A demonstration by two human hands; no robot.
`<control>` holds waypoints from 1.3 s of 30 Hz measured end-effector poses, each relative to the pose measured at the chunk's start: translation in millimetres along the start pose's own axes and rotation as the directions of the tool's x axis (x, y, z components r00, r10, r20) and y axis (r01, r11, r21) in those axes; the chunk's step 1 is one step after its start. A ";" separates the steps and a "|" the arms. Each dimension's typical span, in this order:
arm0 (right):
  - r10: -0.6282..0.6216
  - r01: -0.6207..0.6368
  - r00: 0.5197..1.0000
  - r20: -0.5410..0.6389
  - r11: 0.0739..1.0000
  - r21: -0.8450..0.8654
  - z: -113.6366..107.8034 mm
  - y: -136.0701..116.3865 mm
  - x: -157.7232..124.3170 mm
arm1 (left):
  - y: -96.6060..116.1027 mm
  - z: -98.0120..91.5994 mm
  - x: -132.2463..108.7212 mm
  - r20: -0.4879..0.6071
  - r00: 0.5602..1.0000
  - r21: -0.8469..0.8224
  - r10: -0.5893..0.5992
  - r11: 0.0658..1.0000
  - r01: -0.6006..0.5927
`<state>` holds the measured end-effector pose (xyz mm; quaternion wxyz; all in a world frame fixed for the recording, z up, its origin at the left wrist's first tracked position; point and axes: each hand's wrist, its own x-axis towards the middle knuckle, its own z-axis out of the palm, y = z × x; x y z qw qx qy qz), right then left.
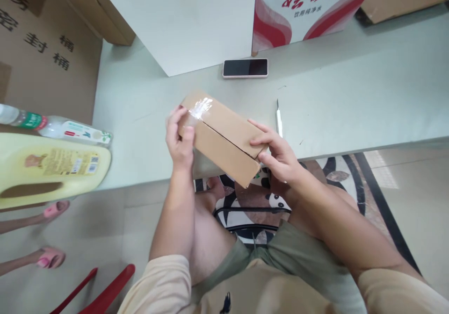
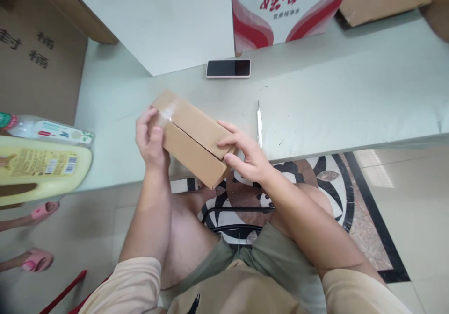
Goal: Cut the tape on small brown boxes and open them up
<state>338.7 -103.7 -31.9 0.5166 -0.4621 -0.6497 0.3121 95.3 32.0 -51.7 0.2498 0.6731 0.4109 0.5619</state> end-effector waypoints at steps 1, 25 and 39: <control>-0.001 0.001 1.000 0.001 1.000 0.011 -1.5 1.0 -0.1 | -0.3 1.7 -0.7 0.008 1.000 0.005 0.015 1.000 -0.015; 0.594 -0.440 0.673 -0.440 0.800 0.407 -42.0 24.0 22.1 | 7.7 14.9 -12.5 0.012 0.997 -0.061 0.076 0.995 -0.075; -0.038 0.181 0.722 -0.691 0.974 0.135 -29.9 -77.9 47.8 | 36.4 44.9 -27.9 0.060 0.994 0.001 0.087 0.996 -0.088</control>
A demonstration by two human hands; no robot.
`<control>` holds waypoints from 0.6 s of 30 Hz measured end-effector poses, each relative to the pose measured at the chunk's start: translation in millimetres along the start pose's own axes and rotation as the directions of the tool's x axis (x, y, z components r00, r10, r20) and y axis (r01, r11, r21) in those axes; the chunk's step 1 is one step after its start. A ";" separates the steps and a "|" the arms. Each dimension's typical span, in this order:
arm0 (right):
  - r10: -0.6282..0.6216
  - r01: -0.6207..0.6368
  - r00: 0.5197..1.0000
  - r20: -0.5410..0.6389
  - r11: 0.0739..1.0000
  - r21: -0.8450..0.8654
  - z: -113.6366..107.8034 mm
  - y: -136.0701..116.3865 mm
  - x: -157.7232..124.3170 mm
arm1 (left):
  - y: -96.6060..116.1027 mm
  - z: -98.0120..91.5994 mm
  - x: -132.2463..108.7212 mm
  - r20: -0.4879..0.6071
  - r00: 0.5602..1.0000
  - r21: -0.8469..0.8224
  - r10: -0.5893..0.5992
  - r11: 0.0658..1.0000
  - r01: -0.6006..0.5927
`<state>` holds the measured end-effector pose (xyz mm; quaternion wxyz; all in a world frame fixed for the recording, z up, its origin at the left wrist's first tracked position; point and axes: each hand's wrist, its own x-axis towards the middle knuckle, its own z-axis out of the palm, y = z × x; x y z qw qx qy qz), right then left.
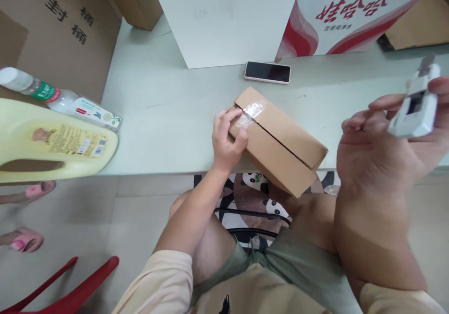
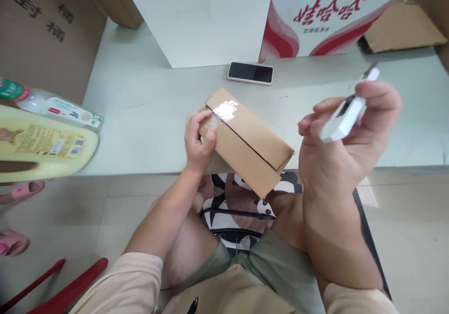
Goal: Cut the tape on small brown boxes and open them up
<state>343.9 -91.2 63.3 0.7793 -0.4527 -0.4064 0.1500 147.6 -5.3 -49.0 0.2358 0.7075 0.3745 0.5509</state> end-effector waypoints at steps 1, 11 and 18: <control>-0.027 0.028 0.999 0.029 0.999 -0.027 4.4 -3.2 -2.5 | 0.8 0.9 -0.3 0.004 1.000 -0.001 -0.003 1.000 0.003; 0.024 -0.007 0.942 0.335 0.999 -0.051 26.1 -4.4 -37.8 | 4.3 2.7 -3.3 0.023 0.999 -0.020 0.031 0.999 -0.031; 0.253 -0.219 0.892 0.374 0.967 -0.132 17.7 8.5 -31.9 | 4.2 2.8 -1.8 0.057 0.997 -0.030 0.043 0.999 -0.041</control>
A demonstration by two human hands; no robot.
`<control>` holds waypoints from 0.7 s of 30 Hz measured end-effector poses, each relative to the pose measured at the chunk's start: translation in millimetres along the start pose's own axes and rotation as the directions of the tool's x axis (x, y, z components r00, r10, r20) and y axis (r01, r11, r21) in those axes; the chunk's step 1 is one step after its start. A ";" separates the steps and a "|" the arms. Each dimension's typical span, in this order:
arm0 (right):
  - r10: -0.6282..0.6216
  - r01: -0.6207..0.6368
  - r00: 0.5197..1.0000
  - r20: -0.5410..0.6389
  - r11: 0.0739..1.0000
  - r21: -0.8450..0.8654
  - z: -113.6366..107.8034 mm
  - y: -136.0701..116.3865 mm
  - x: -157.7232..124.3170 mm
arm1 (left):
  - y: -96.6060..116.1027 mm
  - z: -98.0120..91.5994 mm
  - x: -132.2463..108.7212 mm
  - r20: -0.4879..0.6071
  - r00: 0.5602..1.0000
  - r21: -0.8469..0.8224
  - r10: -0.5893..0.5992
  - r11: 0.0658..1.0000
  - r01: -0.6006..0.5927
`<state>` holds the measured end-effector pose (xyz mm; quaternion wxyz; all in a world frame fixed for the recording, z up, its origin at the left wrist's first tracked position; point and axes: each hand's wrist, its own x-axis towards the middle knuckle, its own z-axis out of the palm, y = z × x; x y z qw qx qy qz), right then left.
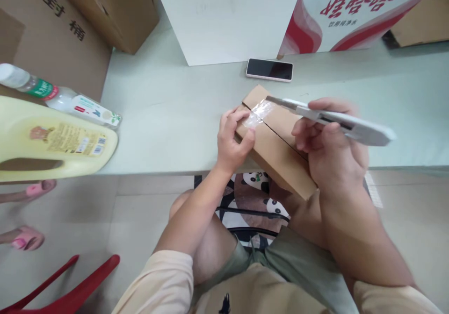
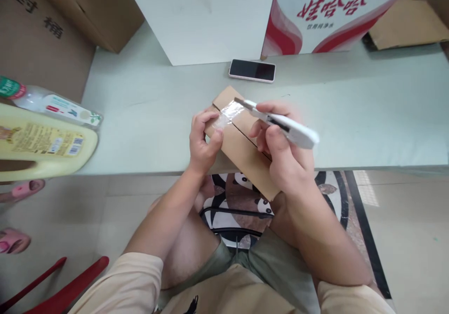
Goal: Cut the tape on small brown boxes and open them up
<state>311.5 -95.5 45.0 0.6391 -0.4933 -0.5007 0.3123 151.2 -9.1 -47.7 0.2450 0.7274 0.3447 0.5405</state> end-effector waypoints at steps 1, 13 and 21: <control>0.017 -0.017 1.000 0.017 1.000 0.002 -2.4 1.2 1.0 | -0.6 0.6 0.2 0.010 1.000 -0.006 0.005 1.000 -0.005; 0.045 -0.037 0.998 0.042 0.983 -0.182 -9.7 2.7 -3.3 | -0.2 3.0 2.2 -0.008 1.000 -0.024 -0.007 1.000 0.007; 0.073 -0.053 0.995 0.065 0.962 -0.267 -10.9 0.7 -4.2 | -0.6 1.5 2.5 0.027 0.999 0.006 -0.019 1.000 0.019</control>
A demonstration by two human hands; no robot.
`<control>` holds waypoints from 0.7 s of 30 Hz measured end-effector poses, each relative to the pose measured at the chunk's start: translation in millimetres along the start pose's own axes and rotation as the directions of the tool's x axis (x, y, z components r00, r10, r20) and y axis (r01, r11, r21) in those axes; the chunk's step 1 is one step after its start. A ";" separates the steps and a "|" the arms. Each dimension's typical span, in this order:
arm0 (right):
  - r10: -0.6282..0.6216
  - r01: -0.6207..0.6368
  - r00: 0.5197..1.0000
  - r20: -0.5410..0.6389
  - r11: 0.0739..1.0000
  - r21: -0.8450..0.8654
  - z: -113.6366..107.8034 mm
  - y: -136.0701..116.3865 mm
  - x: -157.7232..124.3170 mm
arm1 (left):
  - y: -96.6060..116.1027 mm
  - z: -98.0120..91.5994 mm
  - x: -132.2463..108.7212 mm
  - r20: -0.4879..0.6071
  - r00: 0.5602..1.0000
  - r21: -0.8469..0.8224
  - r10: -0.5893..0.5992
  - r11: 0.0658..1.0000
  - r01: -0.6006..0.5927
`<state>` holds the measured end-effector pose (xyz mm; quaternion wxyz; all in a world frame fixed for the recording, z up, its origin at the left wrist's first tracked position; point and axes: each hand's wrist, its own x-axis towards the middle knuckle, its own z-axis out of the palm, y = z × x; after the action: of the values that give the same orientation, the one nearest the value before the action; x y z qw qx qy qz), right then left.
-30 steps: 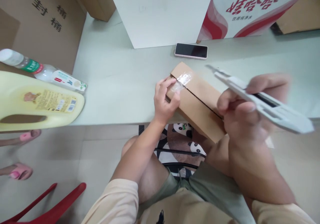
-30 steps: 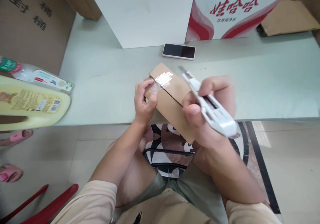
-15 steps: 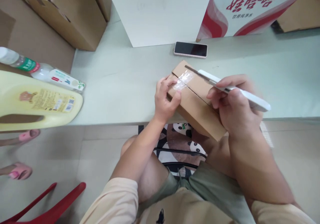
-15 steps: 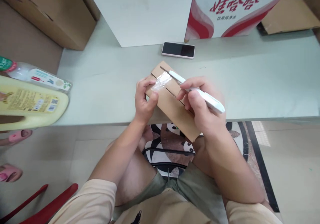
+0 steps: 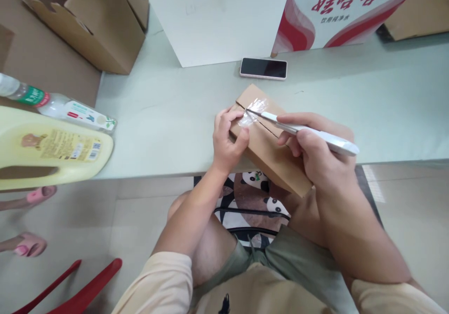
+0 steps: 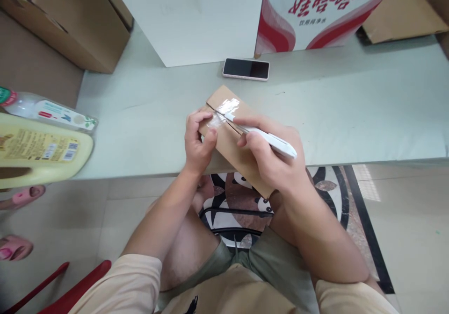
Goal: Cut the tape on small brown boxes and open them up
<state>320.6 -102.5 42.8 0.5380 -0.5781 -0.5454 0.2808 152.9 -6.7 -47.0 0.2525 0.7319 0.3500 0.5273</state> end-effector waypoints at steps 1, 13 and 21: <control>0.001 -0.001 1.000 0.002 1.000 -0.014 0.3 -1.3 0.2 | -0.2 -0.1 -0.1 -0.001 1.000 -0.009 -0.002 1.000 0.002; -0.070 0.046 0.988 -0.139 0.985 -0.168 4.6 -15.7 -6.8 | -1.9 0.7 0.4 -0.013 1.000 -0.037 0.009 0.999 -0.010; -0.070 0.058 0.965 -0.251 0.997 -0.052 3.3 -3.0 -10.4 | -3.3 0.8 -0.1 -0.007 1.000 0.011 -0.024 1.000 0.025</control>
<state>314.1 -111.7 42.0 0.5989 -0.6031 -0.4969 0.1751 152.9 -4.7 -49.8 0.2538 0.7270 0.3626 0.5249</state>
